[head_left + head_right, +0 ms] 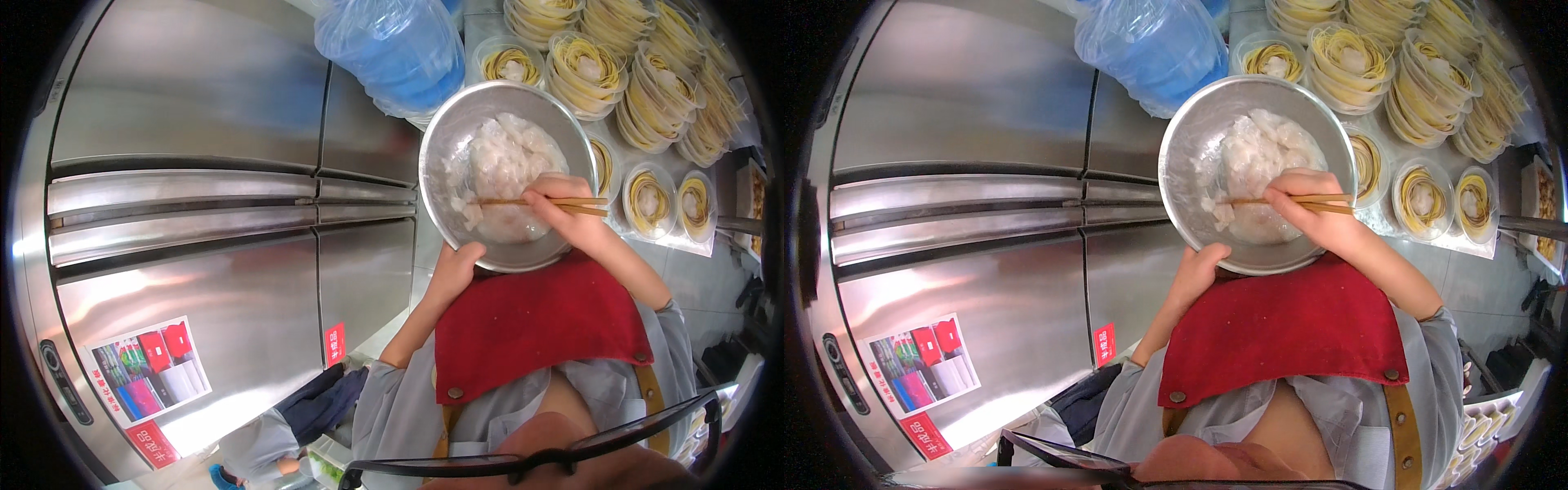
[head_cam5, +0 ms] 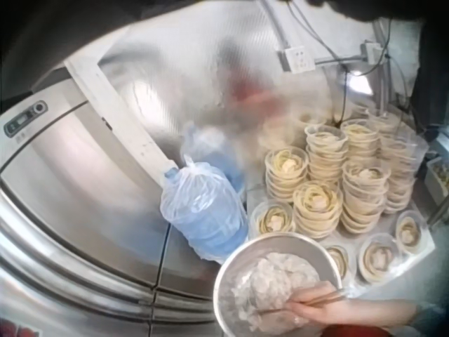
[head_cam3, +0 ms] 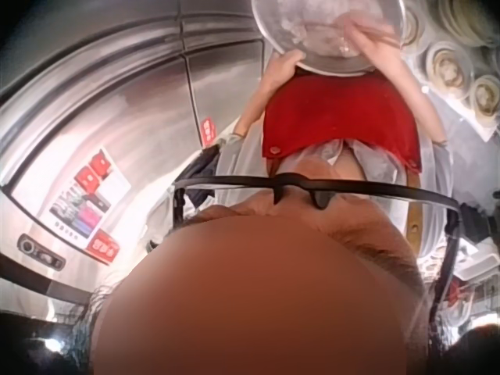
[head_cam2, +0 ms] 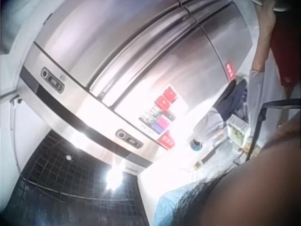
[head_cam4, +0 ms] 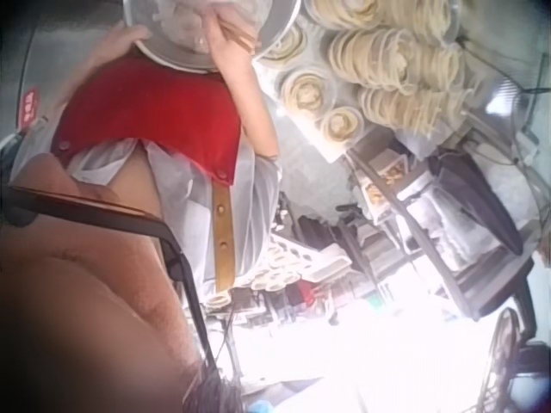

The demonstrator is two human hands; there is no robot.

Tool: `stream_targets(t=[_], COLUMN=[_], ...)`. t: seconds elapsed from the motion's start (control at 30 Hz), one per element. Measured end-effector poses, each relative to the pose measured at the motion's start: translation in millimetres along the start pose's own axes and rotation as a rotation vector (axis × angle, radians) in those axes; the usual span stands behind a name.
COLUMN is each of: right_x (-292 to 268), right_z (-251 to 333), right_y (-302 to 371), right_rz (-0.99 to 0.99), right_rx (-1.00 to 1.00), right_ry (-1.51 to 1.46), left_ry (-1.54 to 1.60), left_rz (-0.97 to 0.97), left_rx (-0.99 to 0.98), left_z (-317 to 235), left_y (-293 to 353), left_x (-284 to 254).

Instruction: The person uses chopsticks to pick up dumplings from a metal bowl and places them into individual plastic containers filled with noodles. The person repeats this process for multiple containers arranged on a stainless steel counter.

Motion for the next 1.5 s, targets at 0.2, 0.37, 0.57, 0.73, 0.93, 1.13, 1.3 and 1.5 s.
stream_targets(t=[0.2,0.37,0.57,0.73,0.93,1.13,1.3,1.5], right_x=[5,-3,-14,0,-3,4,26,25], right_z=[5,5,5,8,14,8,-30,-68], right_y=[2,10,11,5,5,2,-2,-6], right_rz=[0.172,0.032,-0.187,0.016,-0.071,0.004,-0.137,-0.156], right_rx=[-0.298,-0.41,-0.376,-0.34,-0.399,-0.257,0.432,0.68], right_ry=[0.111,0.377,0.412,0.281,0.497,0.245,-0.426,-1.261], left_ry=[0.018,0.007,0.009,0.056,0.024,0.042,0.11,0.094], left_rz=[-0.078,0.027,0.004,0.03,0.049,0.056,-0.001,-0.018], left_rx=[0.15,-0.02,-0.008,0.057,0.011,0.043,0.152,0.166], left_z=[-9,-4,-4,-2,-1,-3,-12,-20], left_y=[2,-1,-1,-3,-3,-4,0,2], left_x=[5,-2,-1,-2,-5,-3,4,7])
Point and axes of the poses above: each hand's wrist, its own y-axis away from the middle knuckle, its own x-axis out of the palm, z = x × y, the point moved 2 cm from there along -y, towards the middle knuckle, and after that the axes turned 2 degrees about z, right-handed, at the moved point
